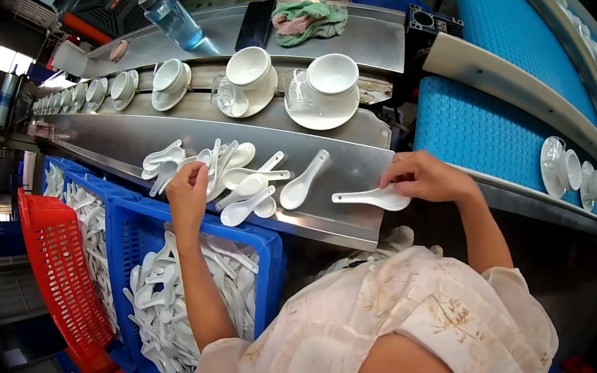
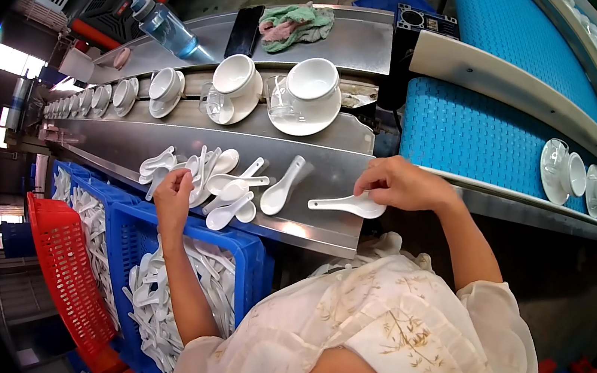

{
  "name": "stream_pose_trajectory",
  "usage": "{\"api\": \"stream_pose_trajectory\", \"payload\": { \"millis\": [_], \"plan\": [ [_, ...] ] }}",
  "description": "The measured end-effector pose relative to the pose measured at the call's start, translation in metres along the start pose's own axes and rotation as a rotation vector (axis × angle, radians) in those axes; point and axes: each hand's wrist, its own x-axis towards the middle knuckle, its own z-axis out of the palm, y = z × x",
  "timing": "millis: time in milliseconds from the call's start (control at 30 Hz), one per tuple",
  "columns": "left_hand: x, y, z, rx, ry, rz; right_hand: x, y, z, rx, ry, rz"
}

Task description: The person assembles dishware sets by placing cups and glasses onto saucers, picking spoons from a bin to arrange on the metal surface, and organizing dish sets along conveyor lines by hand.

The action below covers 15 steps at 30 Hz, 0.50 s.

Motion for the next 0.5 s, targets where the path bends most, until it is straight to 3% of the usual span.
{"api": "stream_pose_trajectory", "payload": {
  "millis": [100,233,300,367,433,500],
  "plan": [
    [0.0,0.001,-0.002,0.023,-0.008,0.004,0.01,-0.001,-0.004,0.182,0.129,-0.015],
    [-0.001,0.002,-0.003,0.031,-0.027,0.01,0.053,0.021,0.012,-0.029,0.491,0.096],
    [-0.002,0.006,-0.002,0.027,-0.016,0.008,0.075,0.033,0.025,0.007,0.533,0.124],
    [-0.002,-0.001,-0.002,-0.009,-0.014,-0.003,0.087,0.015,0.033,0.286,0.529,0.335],
    [-0.002,-0.004,-0.002,-0.032,-0.025,0.009,0.093,0.015,0.039,0.561,0.546,0.238],
    [-0.003,-0.003,-0.003,-0.038,-0.033,0.01,0.089,0.02,0.041,0.567,0.56,0.122]
  ]
}}
